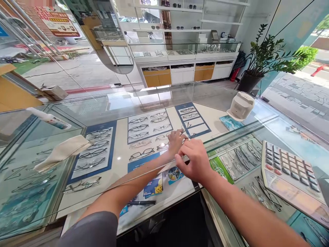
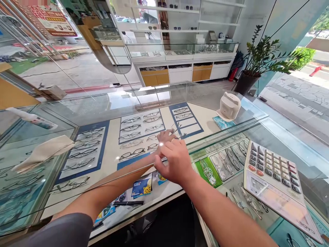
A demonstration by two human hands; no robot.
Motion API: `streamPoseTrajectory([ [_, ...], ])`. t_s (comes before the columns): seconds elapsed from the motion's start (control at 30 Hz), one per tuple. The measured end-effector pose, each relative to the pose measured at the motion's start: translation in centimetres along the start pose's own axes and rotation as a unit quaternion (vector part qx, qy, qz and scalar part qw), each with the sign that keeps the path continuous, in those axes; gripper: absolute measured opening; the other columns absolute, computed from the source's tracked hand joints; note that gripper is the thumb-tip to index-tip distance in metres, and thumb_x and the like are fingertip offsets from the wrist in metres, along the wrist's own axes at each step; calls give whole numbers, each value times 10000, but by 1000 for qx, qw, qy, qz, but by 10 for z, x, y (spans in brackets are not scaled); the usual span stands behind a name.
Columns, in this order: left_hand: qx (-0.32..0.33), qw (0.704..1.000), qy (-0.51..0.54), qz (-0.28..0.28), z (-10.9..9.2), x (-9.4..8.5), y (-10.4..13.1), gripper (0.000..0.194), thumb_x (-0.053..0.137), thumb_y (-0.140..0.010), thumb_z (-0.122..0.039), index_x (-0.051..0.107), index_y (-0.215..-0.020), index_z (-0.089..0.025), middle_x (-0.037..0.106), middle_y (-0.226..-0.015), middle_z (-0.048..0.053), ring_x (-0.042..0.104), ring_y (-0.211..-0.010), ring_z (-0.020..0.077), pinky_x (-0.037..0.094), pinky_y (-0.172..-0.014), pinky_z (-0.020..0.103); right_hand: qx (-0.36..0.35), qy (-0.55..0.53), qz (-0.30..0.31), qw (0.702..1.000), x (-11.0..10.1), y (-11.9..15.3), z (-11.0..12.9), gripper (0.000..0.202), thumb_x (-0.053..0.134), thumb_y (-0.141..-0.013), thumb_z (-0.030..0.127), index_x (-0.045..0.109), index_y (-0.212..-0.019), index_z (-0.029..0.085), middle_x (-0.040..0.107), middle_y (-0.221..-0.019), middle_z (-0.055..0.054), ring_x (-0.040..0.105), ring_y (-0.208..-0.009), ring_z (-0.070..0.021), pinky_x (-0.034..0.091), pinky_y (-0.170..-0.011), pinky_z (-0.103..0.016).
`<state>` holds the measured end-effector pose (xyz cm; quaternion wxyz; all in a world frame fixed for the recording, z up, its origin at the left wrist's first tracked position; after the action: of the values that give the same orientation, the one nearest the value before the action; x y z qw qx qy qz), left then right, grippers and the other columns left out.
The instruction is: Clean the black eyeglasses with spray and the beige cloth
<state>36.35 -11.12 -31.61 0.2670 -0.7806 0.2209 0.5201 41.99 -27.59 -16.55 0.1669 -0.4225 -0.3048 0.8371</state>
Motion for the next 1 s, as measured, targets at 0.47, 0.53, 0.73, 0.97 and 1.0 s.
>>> streamPoseTrajectory([
  [0.47,72,997,-17,26,-45,58,-125,191,683,-1051,-277,864,-1022,-226,608,-1436,151,457,-1329,402,396,-1045,563,51,-24,20,998,2,-2,1,221,643,-937,243,533,-749,207,600,-750,10,486,-763,-179,318,-811,-386],
  [0.53,76,996,-21,29,-47,62,-125,209,662,-1064,-274,862,-1033,-222,601,-1422,157,453,-1327,401,393,-1036,556,60,-30,20,998,2,-3,1,229,634,-940,241,528,-741,206,600,-745,10,482,-754,-177,316,-805,-390],
  [0.73,80,995,-36,53,-50,63,-123,253,623,-1074,-233,869,-1026,-199,597,-1402,174,446,-1323,402,381,-1045,553,64,-51,4,997,0,-5,2,226,606,-946,232,524,-738,201,573,-727,18,458,-738,-171,304,-781,-390],
  [0.97,91,991,-55,78,-56,56,-124,284,598,-1086,-206,864,-989,-194,599,-1410,176,434,-1336,405,364,-1032,539,64,-53,5,997,0,-6,2,237,609,-940,226,513,-725,195,543,-724,26,415,-730,-165,293,-767,-385],
  [1.0,92,991,-56,80,-56,55,-124,283,600,-1085,-206,864,-985,-192,601,-1414,178,435,-1336,405,364,-1033,542,65,-53,6,996,0,-5,2,239,607,-940,223,510,-724,194,543,-722,26,413,-730,-165,292,-767,-385],
])
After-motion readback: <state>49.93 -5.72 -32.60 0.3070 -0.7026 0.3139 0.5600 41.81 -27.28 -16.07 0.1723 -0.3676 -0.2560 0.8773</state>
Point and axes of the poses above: each hand's wrist, its own y-axis away from the middle knuckle, its own x-axis out of the palm, z = x × y, the point moved 2 cm from there along -y, towards the middle knuckle
